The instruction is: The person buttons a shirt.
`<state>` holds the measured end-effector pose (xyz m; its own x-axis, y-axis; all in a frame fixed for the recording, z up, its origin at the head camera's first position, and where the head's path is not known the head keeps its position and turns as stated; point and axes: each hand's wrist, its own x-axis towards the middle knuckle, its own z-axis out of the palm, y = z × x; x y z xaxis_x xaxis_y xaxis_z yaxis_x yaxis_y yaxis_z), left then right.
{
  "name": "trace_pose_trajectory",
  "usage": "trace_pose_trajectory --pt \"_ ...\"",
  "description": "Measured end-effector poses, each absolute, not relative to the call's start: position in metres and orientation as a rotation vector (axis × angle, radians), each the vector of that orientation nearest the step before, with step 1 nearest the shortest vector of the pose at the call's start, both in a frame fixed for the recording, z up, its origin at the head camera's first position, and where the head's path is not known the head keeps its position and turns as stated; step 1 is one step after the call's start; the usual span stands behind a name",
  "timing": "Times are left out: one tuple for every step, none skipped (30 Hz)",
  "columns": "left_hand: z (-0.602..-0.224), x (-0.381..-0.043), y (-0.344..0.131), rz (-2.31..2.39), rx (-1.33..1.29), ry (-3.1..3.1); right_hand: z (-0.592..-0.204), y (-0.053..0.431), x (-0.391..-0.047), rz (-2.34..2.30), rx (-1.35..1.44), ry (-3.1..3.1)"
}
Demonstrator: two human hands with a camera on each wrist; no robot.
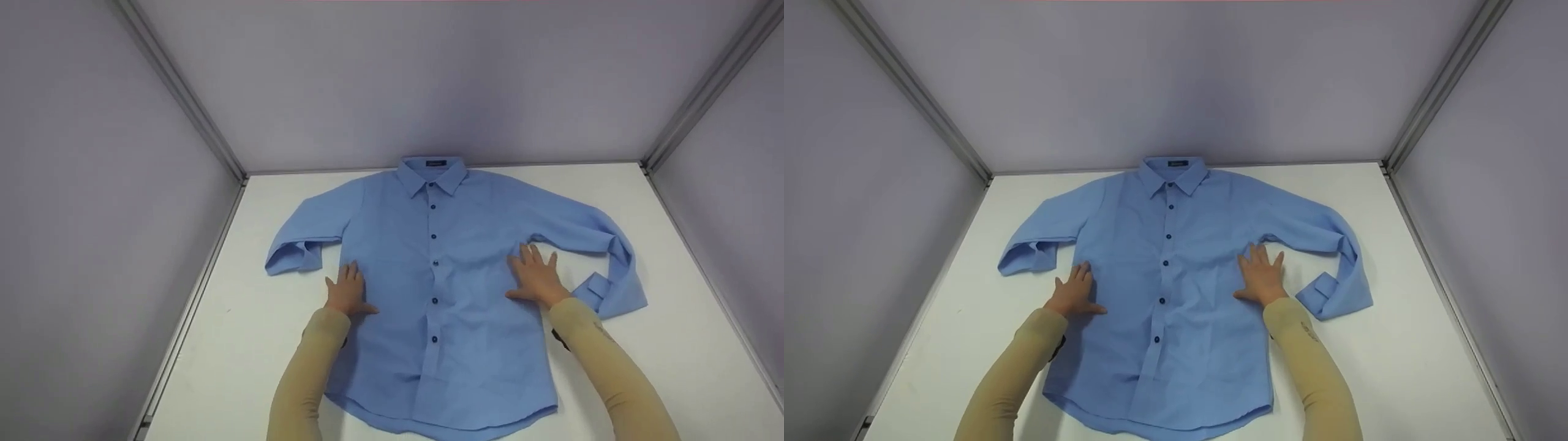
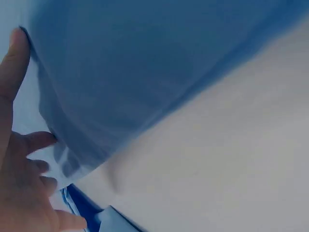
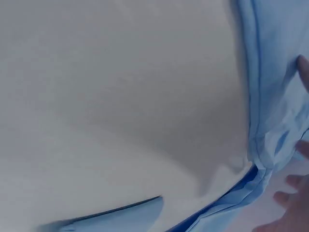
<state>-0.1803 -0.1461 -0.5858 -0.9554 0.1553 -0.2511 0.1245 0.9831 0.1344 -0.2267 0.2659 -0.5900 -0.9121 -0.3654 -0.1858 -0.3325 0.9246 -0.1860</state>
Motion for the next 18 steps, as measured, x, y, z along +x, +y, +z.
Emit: trace_pose_trajectory --pt "-0.588 -0.182 -0.144 0.185 0.204 2.859 -0.591 0.262 -0.228 -0.248 -0.532 2.844" --pt "-0.589 -0.184 -0.143 0.203 0.195 2.844 -0.592 0.260 -0.230 -0.256 -0.521 2.816" --pt "-0.589 -0.185 -0.141 0.222 0.178 2.819 -0.593 0.259 -0.231 -0.261 -0.488 2.784" --pt "-0.589 -0.186 -0.139 0.230 0.163 2.796 -0.593 0.258 -0.232 -0.264 -0.450 2.755" --pt "-0.588 -0.187 -0.138 0.220 0.139 2.774 -0.593 0.258 -0.233 -0.252 -0.401 2.735" --pt "-0.587 -0.187 -0.137 0.214 0.111 2.757 -0.592 0.259 -0.233 -0.251 -0.359 2.719" --pt "-0.586 -0.187 -0.137 0.200 0.090 2.745 -0.592 0.260 -0.234 -0.248 -0.326 2.709" --pt "-0.585 -0.187 -0.136 0.195 0.071 2.736 -0.592 0.261 -0.234 -0.244 -0.303 2.713" --pt "-0.584 -0.187 -0.136 0.185 0.059 2.733 -0.591 0.261 -0.234 -0.242 -0.285 2.722" --pt "-0.583 -0.186 -0.136 0.177 0.048 2.733 -0.591 0.262 -0.234 -0.241 -0.269 2.733" --pt "-0.583 -0.185 -0.136 0.163 0.038 2.737 -0.590 0.261 -0.233 -0.234 -0.253 2.750" --pt "-0.582 -0.184 -0.135 0.153 0.036 2.746 -0.590 0.260 -0.233 -0.220 -0.243 2.772" --pt "-0.582 -0.183 -0.134 0.134 0.046 2.758 -0.590 0.258 -0.232 -0.191 -0.239 2.790" --pt "-0.581 -0.182 -0.131 0.114 0.070 2.774 -0.590 0.256 -0.232 -0.158 -0.245 2.810" --pt "-0.581 -0.181 -0.128 0.096 0.106 2.792 -0.590 0.253 -0.231 -0.132 -0.266 2.833" --pt "-0.580 -0.180 -0.124 0.092 0.152 2.816 -0.590 0.249 -0.231 -0.112 -0.302 2.855" --pt "-0.580 -0.180 -0.118 0.117 0.199 2.836 -0.589 0.245 -0.231 -0.093 -0.347 2.878" --pt "-0.580 -0.180 -0.112 0.175 0.249 2.850 -0.589 0.241 -0.232 -0.080 -0.402 2.895"
